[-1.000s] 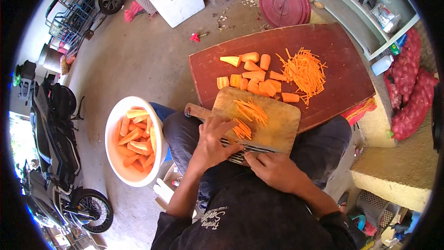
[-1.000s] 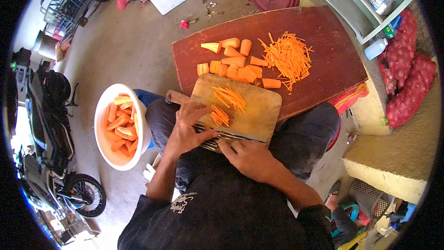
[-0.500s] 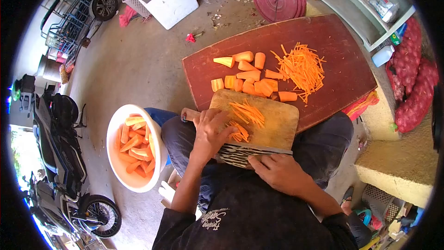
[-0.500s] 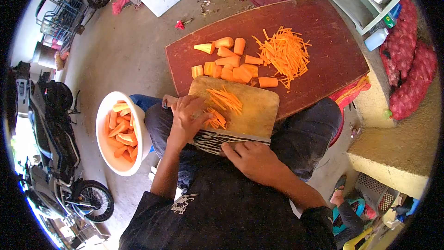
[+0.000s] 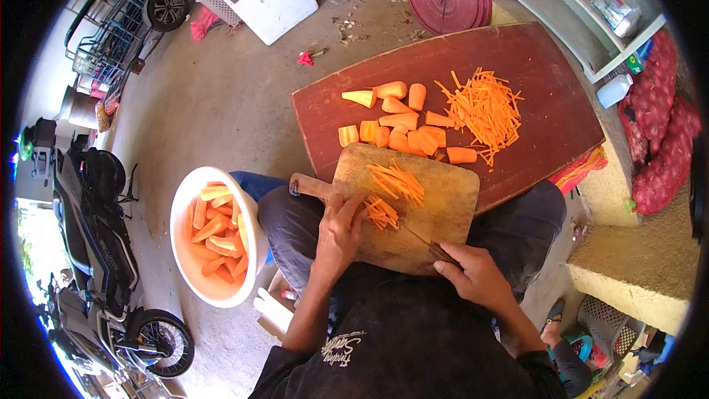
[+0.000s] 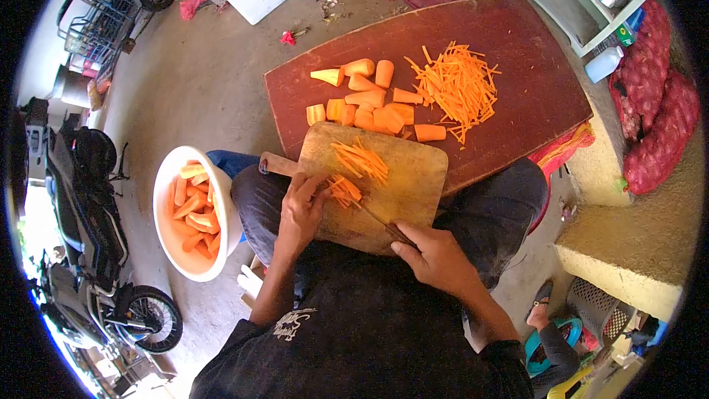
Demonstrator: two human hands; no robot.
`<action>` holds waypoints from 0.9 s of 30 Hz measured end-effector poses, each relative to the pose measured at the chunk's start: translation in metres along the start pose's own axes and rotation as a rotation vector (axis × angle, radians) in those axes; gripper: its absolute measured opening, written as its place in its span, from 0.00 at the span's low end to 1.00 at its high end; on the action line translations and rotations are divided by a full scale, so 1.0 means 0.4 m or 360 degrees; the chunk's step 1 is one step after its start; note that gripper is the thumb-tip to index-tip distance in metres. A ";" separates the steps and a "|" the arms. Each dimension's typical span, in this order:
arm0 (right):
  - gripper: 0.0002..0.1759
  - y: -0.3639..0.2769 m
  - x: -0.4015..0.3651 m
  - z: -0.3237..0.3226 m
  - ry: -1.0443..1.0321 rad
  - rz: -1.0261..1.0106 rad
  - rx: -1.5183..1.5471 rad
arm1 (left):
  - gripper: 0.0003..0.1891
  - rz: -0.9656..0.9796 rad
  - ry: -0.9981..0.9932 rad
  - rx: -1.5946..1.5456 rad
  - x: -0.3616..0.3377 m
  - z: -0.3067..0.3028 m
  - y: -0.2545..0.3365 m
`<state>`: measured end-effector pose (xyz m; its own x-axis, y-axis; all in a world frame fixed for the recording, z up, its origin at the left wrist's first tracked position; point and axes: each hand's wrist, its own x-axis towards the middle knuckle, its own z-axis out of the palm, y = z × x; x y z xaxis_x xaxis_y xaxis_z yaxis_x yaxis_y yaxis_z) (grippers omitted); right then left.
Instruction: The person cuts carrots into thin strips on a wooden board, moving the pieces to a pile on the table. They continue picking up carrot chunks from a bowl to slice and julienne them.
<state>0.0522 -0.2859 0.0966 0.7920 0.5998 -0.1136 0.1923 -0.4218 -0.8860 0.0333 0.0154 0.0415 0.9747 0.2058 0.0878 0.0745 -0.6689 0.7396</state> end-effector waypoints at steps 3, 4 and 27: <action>0.23 -0.025 0.000 -0.023 -0.0042 0.0315 0.0225 | 0.18 0.0196 0.0054 0.0033 -0.004 0.005 -0.004; 0.22 -0.016 -0.002 -0.021 -0.0012 0.0292 0.0220 | 0.18 0.0291 0.0038 0.0140 -0.003 0.003 0.002; 0.20 0.040 0.003 -0.005 -0.0046 0.0305 0.0421 | 0.15 0.0758 -0.0110 0.0450 0.031 0.052 -0.009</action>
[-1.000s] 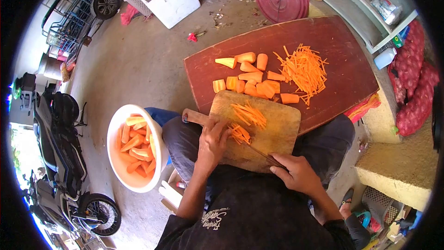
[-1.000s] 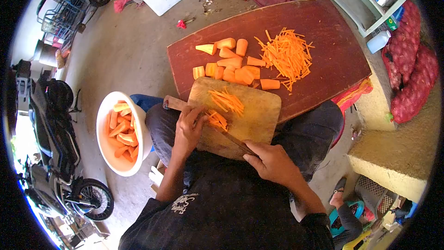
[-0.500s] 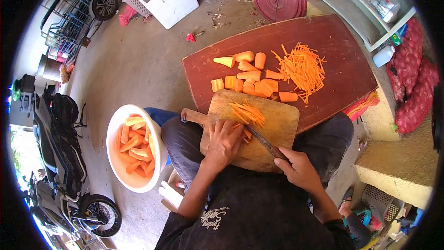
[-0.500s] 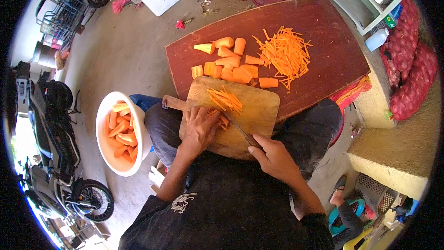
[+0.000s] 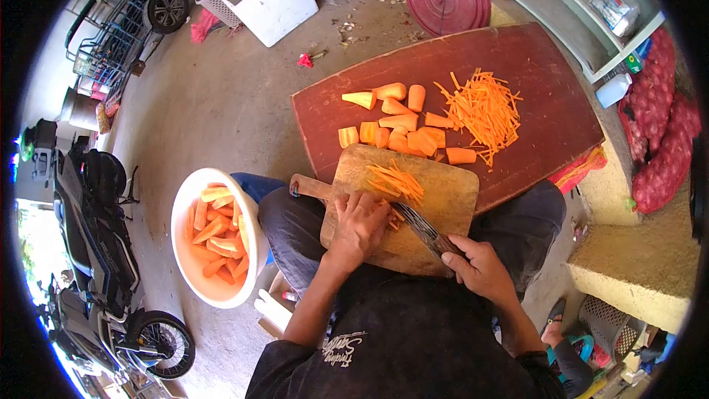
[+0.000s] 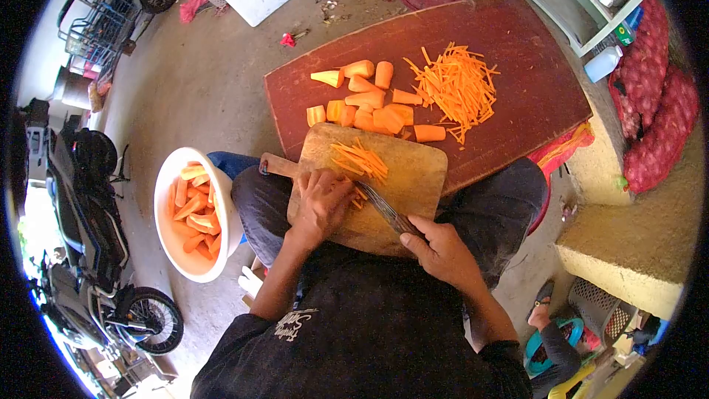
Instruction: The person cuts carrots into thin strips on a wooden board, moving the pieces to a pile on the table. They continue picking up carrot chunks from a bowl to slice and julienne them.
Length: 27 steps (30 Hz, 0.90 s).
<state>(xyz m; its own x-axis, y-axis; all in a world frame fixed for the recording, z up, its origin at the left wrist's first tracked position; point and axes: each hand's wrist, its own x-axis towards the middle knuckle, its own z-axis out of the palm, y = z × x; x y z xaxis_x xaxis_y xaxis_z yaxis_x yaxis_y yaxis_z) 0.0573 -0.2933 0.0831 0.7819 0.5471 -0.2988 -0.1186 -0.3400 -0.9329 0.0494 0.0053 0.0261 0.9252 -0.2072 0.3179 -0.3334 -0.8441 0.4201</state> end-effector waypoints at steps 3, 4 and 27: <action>0.19 -0.017 0.001 -0.004 0.0019 0.0171 -0.0038 | 0.16 0.0018 0.0035 0.0079 0.001 0.007 0.005; 0.20 -0.023 0.001 -0.003 0.0051 0.0107 -0.0080 | 0.17 0.0028 0.0038 0.0135 0.003 0.009 0.010; 0.19 -0.073 0.067 0.060 -0.0020 -0.0162 -0.0836 | 0.18 0.0133 0.0144 0.0110 -0.019 0.047 0.025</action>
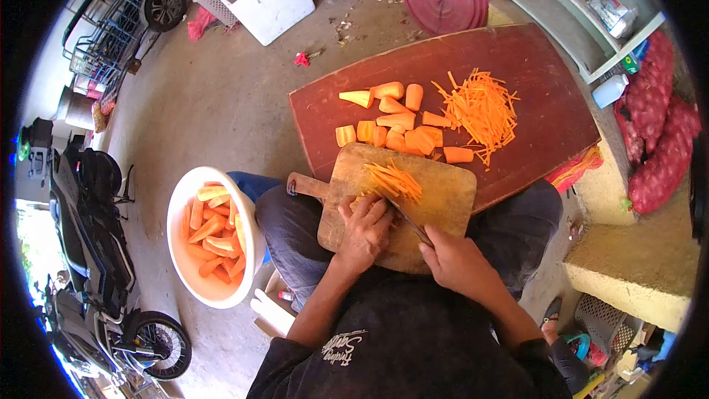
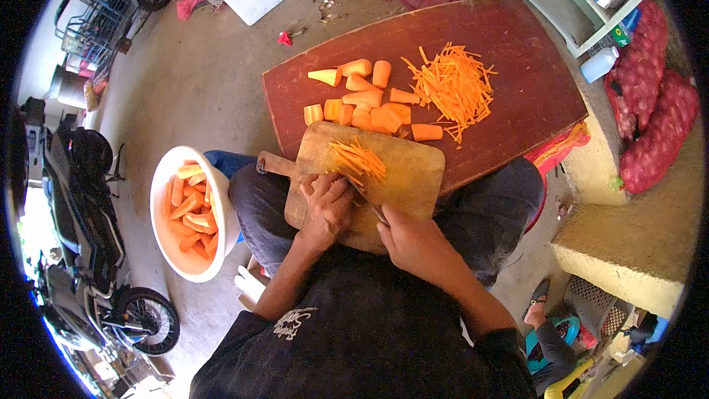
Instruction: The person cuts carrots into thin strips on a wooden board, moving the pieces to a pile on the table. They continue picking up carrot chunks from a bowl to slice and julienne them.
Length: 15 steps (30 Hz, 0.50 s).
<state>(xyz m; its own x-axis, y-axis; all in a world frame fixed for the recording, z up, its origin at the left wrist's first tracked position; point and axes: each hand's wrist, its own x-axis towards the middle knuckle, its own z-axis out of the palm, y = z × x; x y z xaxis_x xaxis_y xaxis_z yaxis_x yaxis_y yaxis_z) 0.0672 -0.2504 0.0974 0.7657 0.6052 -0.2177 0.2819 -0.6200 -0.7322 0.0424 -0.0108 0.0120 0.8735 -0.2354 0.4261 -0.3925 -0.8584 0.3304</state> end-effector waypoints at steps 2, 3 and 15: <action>0.20 0.005 0.028 0.002 0.0052 -0.0085 -0.0087 | 0.18 -0.0029 0.0008 -0.0010 -0.007 0.014 -0.002; 0.20 0.004 0.036 0.003 0.0076 -0.0133 -0.0129 | 0.18 -0.0046 0.0013 -0.0010 -0.003 0.011 -0.002; 0.20 0.028 -0.060 -0.047 0.0141 -0.0069 0.0253 | 0.14 -0.0252 0.0440 -0.0406 -0.028 -0.055 -0.022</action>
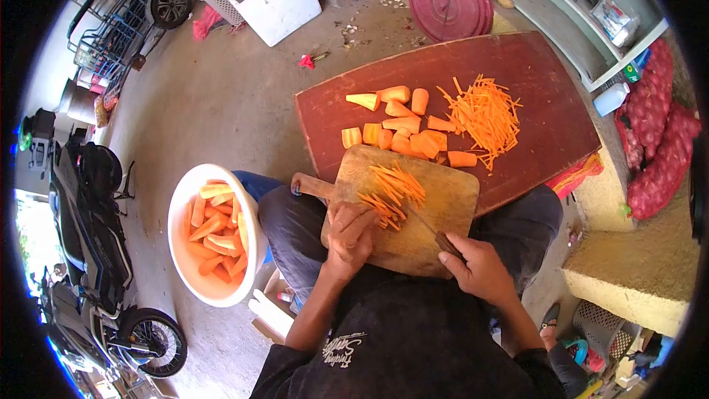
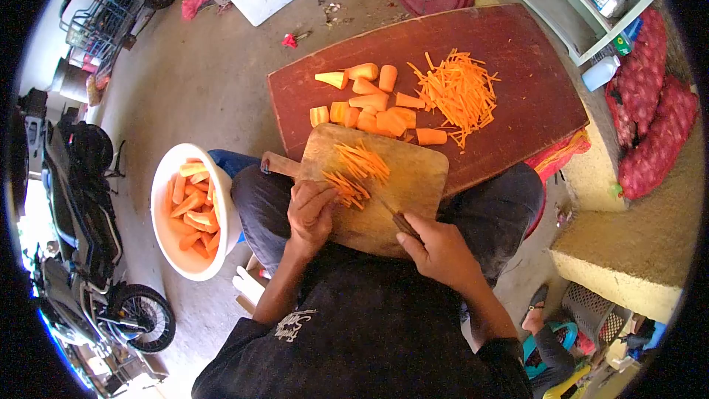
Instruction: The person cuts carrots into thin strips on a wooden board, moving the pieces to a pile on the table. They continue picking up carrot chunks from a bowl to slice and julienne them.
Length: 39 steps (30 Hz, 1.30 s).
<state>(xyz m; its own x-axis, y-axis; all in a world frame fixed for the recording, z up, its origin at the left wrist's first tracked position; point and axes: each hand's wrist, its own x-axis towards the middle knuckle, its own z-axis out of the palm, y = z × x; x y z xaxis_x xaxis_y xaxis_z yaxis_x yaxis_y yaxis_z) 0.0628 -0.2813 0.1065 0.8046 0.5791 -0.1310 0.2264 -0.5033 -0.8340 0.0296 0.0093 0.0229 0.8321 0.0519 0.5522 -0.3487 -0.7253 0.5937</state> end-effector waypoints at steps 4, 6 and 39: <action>0.21 -0.035 -0.010 0.015 -0.0153 -0.0126 -0.0036 | 0.08 -0.0438 0.0071 -0.0231 -0.018 -0.019 -0.005; 0.21 -0.037 0.006 0.041 -0.0233 -0.0190 0.0012 | 0.07 -0.0504 0.0147 -0.0257 -0.004 -0.038 0.009; 0.24 0.097 -0.004 -0.031 0.0338 0.0248 0.0740 | 0.16 -0.0098 -0.0376 0.0197 0.149 0.063 0.025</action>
<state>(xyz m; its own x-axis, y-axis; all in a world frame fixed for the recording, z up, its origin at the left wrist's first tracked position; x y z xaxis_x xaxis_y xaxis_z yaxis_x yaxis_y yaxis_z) 0.0770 -0.3098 0.0809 0.9137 0.3533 -0.2008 -0.1327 -0.2076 -0.9692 0.0866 -0.0121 0.0472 0.9326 -0.0525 0.3571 -0.2511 -0.8050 0.5376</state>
